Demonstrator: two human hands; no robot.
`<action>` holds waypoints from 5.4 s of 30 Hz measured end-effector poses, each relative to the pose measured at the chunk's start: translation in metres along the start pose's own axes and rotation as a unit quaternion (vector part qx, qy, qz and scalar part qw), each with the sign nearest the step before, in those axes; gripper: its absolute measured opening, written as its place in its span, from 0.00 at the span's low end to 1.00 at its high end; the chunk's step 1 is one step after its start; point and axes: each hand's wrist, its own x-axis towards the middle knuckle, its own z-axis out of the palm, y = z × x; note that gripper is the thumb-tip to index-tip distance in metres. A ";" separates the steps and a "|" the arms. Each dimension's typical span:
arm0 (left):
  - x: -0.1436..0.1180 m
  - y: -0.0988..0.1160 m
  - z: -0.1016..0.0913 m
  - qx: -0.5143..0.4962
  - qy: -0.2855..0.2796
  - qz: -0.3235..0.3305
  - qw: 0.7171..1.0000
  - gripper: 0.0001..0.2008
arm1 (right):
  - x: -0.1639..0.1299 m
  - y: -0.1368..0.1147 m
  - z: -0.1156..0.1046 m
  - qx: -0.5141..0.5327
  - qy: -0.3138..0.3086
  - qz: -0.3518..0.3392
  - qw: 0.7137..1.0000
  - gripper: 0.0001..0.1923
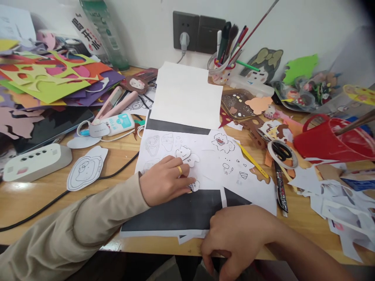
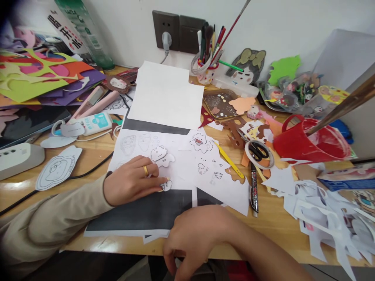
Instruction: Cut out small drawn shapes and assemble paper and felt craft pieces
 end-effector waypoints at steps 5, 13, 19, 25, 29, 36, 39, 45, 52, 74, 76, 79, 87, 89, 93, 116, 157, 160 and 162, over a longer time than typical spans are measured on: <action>0.000 0.000 0.002 -0.021 0.029 -0.007 0.999 0.10 | 0.000 0.000 0.000 -0.001 0.001 0.000 1.000 0.15; 0.005 0.005 -0.012 -0.390 0.088 -0.200 0.895 0.07 | 0.000 -0.001 -0.002 -0.005 -0.003 0.007 1.000 0.15; 0.007 0.004 -0.014 -0.459 0.075 -0.246 0.851 0.08 | 0.000 -0.001 -0.001 -0.009 0.009 0.004 1.000 0.15; 0.004 0.003 -0.012 -0.480 0.065 -0.270 0.832 0.10 | 0.000 -0.001 -0.001 -0.001 -0.003 0.011 1.000 0.15; 0.004 0.005 -0.013 -0.490 0.053 -0.294 0.819 0.08 | 0.000 0.001 0.000 -0.003 -0.003 0.006 1.000 0.15; 0.004 0.006 -0.014 -0.490 0.058 -0.302 0.816 0.08 | 0.000 0.001 0.000 0.002 0.005 -0.001 1.000 0.15; 0.003 0.005 -0.013 -0.498 0.049 -0.308 0.809 0.09 | 0.000 0.000 0.000 0.002 0.007 0.002 1.000 0.15; 0.002 0.006 -0.013 -0.530 0.051 -0.332 0.778 0.10 | 0.000 0.000 0.001 -0.003 0.011 -0.001 1.000 0.15; 0.004 0.007 -0.015 -0.542 0.052 -0.343 0.765 0.11 | 0.000 0.001 0.001 0.000 0.009 -0.001 1.000 0.16; 0.004 0.006 -0.015 -0.535 0.040 -0.332 0.775 0.13 | 0.001 0.001 0.001 -0.001 0.012 -0.002 1.000 0.15; 0.004 0.006 -0.015 -0.534 0.041 -0.334 0.776 0.13 | 0.000 0.001 0.001 0.000 0.011 -0.002 1.000 0.15; 0.005 0.006 -0.016 -0.533 0.040 -0.338 0.775 0.13 | 0.000 0.001 0.001 0.003 0.010 -0.005 1.000 0.15; 0.003 0.007 -0.015 -0.531 0.036 -0.339 0.776 0.13 | 0.000 0.001 0.002 -0.002 0.013 -0.002 1.000 0.15; 0.003 0.006 -0.015 -0.530 0.035 -0.340 0.776 0.12 | 0.000 0.001 0.002 -0.001 0.013 -0.002 1.000 0.15; 0.004 0.006 -0.015 -0.530 0.036 -0.340 0.776 0.13 | 0.001 0.002 0.002 0.002 0.010 -0.006 1.000 0.16; 0.002 0.006 -0.004 -0.223 0.087 -0.201 0.950 0.08 | 0.000 0.001 0.001 0.010 0.005 0.003 1.000 0.16; 0.000 0.005 -0.002 -0.136 0.161 -0.183 0.960 0.06 | -0.001 0.000 0.000 0.004 0.025 -0.008 1.000 0.13; 0.000 0.005 -0.003 -0.131 0.172 -0.185 0.959 0.06 | -0.001 0.000 0.000 0.002 0.032 -0.011 0.999 0.13; 0.000 0.006 -0.003 -0.121 0.173 -0.187 0.959 0.07 | -0.002 -0.001 0.001 -0.005 0.043 -0.012 0.999 0.12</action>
